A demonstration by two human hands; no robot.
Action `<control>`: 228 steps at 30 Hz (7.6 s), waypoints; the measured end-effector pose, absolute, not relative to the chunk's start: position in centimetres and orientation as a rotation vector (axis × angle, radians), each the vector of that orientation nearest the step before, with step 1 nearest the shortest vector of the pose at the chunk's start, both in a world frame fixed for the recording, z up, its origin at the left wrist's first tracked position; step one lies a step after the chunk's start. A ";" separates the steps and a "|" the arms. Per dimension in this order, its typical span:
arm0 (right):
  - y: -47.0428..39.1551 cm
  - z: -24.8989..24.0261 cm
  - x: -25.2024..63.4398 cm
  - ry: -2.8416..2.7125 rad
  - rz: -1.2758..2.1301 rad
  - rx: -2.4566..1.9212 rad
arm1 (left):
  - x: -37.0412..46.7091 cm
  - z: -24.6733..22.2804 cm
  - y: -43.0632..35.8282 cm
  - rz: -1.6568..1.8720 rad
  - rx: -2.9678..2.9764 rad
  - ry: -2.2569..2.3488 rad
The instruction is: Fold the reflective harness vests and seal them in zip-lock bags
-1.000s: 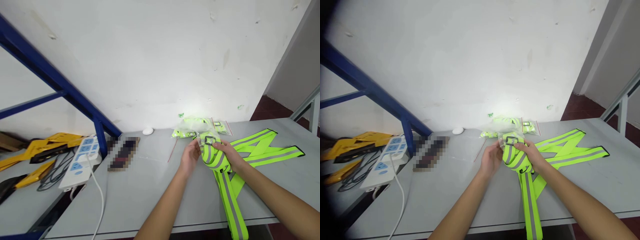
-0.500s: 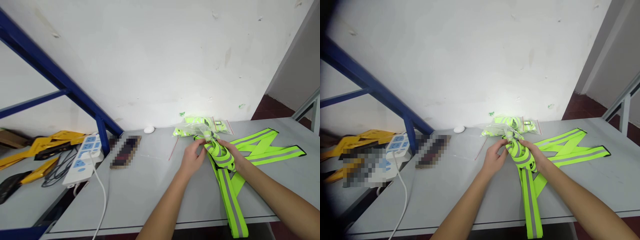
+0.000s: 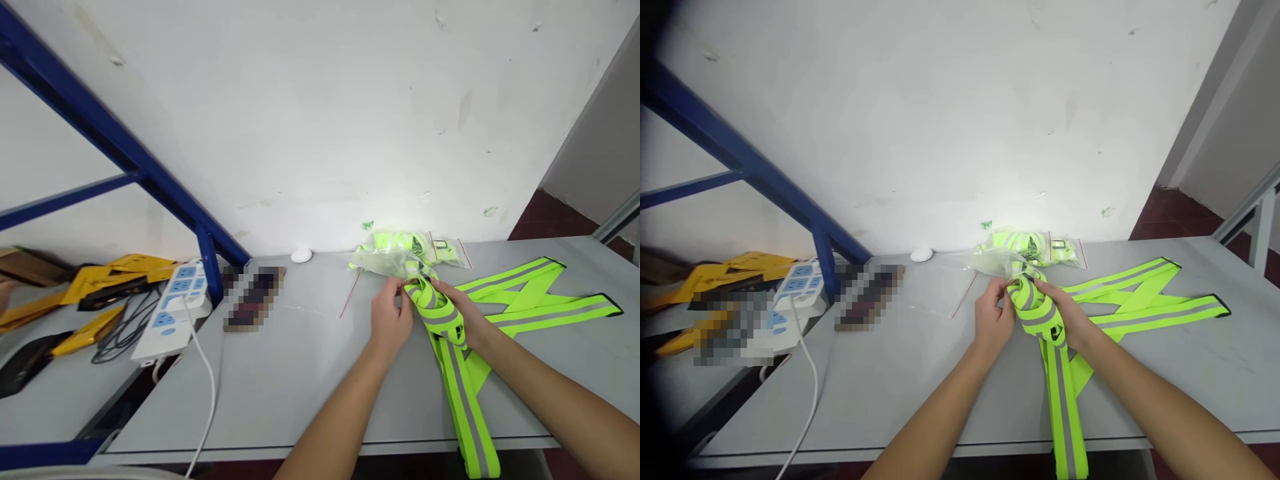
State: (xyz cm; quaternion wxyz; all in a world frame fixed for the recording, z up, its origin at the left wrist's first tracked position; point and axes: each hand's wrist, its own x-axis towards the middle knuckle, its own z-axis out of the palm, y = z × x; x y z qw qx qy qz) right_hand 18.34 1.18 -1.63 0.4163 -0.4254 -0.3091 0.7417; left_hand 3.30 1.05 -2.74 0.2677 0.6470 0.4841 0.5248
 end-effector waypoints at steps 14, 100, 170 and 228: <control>1.3 -1.0 18.7 -0.754 1.755 -1.158 | 2.3 -1.8 1.4 1.278 1.855 1.192; -0.4 -0.7 17.1 -1.740 0.818 -1.522 | 4.9 -1.7 1.2 1.468 0.836 1.114; 2.0 -1.4 20.6 -2.062 0.436 -1.215 | 2.0 -3.0 2.6 1.143 0.783 0.881; 0.7 -2.8 17.9 -2.171 0.343 -1.340 | 3.1 -3.0 2.7 1.276 0.826 1.245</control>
